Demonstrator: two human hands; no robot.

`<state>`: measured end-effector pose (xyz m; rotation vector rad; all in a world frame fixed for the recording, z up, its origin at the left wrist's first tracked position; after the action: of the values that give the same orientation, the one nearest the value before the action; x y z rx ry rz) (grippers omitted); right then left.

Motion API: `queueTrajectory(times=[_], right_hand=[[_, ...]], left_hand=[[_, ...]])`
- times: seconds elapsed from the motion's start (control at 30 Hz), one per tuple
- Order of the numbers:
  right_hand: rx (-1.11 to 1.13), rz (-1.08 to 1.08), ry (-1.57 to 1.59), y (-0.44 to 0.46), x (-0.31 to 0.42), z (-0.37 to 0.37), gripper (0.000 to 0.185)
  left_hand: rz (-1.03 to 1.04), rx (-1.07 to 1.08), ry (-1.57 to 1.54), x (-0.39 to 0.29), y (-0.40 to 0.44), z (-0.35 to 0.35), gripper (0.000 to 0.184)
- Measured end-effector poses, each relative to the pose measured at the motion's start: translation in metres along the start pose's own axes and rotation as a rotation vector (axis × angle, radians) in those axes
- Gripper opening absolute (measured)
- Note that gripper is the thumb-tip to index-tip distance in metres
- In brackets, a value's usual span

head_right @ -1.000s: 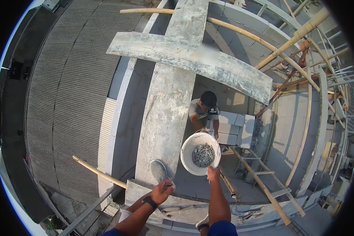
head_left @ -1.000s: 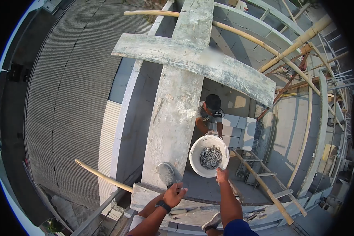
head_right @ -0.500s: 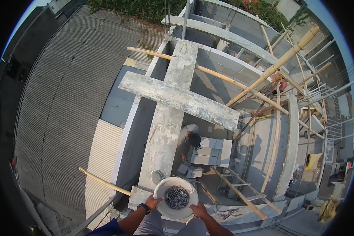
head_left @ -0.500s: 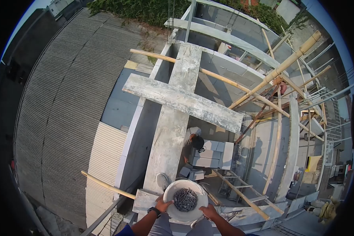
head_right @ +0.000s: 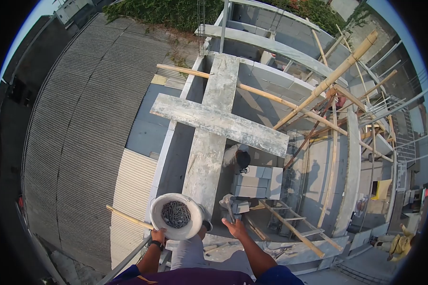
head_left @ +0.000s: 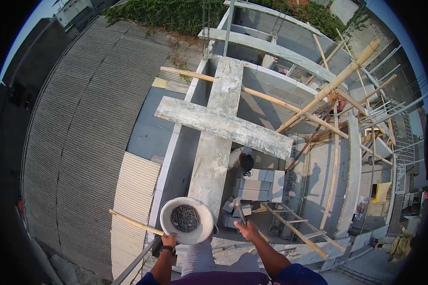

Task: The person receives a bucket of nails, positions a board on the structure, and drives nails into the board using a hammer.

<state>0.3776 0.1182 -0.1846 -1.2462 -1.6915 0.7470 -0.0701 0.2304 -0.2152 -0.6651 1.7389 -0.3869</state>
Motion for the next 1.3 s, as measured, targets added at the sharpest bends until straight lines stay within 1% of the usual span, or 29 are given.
queueTrajectory(times=[0.03, 0.07, 0.1, 0.13, 0.17, 0.2, 0.27, 0.3, 0.4, 0.43, 0.53, 0.63, 0.73, 0.8, 0.9, 1.0, 1.13, 1.2, 1.23, 1.3], right_hand=[[-0.005, 0.034, 0.009, 0.004, -0.003, -0.005, 0.070], [-0.009, 0.066, 0.016, 0.005, -0.005, -0.011, 0.069], [0.146, 0.135, 0.087, -0.018, 0.014, -0.026, 0.067], [0.130, 0.150, 0.068, -0.026, 0.023, -0.037, 0.067], [0.112, 0.165, 0.049, -0.032, 0.029, -0.047, 0.068], [0.094, 0.186, 0.028, -0.037, 0.030, -0.055, 0.069], [-0.024, 0.117, -0.080, -0.043, 0.038, -0.071, 0.073], [-0.084, 0.082, -0.133, -0.046, 0.041, -0.078, 0.076], [-0.110, 0.020, -0.063, -0.039, 0.042, -0.089, 0.072], [-0.119, 0.038, -0.085, -0.034, 0.042, -0.091, 0.073], [-0.112, 0.071, -0.111, -0.017, 0.046, -0.089, 0.074], [-0.070, 0.067, -0.090, -0.007, 0.052, -0.084, 0.073], [-0.042, 0.062, -0.118, -0.010, 0.067, -0.078, 0.069], [0.012, 0.095, -0.118, -0.019, 0.076, -0.077, 0.067], [-0.048, 0.049, -0.112, -0.037, 0.086, -0.078, 0.064], [-0.127, 0.019, -0.175, -0.045, 0.089, -0.078, 0.063], [-0.139, 0.003, -0.218, -0.059, 0.091, -0.087, 0.063], [-0.167, 0.001, -0.222, -0.076, 0.092, -0.099, 0.064], [-0.234, -0.064, -0.224, -0.077, 0.085, -0.103, 0.067], [-0.228, -0.012, -0.220, -0.079, 0.069, -0.114, 0.069]], left_hand=[[-0.029, -0.076, 0.049, -0.003, 0.003, -0.012, 0.020], [0.038, -0.111, 0.066, 0.000, 0.012, -0.024, 0.021], [0.107, -0.149, 0.082, 0.025, 0.033, -0.042, 0.022], [0.175, -0.190, 0.100, 0.033, 0.043, -0.056, 0.023], [0.169, -0.277, 0.076, 0.027, 0.043, -0.066, 0.023], [0.079, -0.308, 0.031, 0.030, 0.044, -0.077, 0.024], [-0.096, -0.358, -0.057, 0.038, 0.053, -0.093, 0.026], [-0.147, -0.378, -0.079, 0.032, 0.050, -0.097, 0.028], [-0.260, -0.437, -0.147, 0.022, 0.042, -0.103, 0.033], [-0.273, -0.476, -0.152, 0.008, 0.031, -0.099, 0.035], [-0.263, -0.471, -0.097, -0.025, 0.011, -0.088, 0.038], [-0.372, -0.380, -0.089, -0.006, 0.016, -0.090, 0.040], [-0.418, -0.341, -0.092, 0.013, 0.019, -0.092, 0.041], [-0.378, -0.298, -0.121, 0.018, 0.019, -0.088, 0.039], [-0.365, -0.236, -0.126, 0.017, 0.021, -0.082, 0.036], [-0.380, -0.180, -0.133, 0.009, 0.021, -0.077, 0.036], [-0.381, -0.160, -0.031, -0.029, 0.013, -0.075, 0.036], [-0.365, -0.120, -0.013, -0.028, 0.018, -0.082, 0.036], [-0.354, -0.097, -0.002, -0.030, 0.024, -0.085, 0.036], [-0.285, -0.095, -0.064, -0.028, 0.034, -0.090, 0.036]])
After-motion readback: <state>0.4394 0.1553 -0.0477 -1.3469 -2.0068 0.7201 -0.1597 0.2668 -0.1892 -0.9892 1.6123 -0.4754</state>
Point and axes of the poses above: each hand's wrist, its own y-axis towards the middle knuckle, its own z-axis out of the palm, x = y × z, the point moved 5 cm from there along y, towards the middle knuckle, and after that the axes turned 11 degrees about z, right-handed, at the moved point
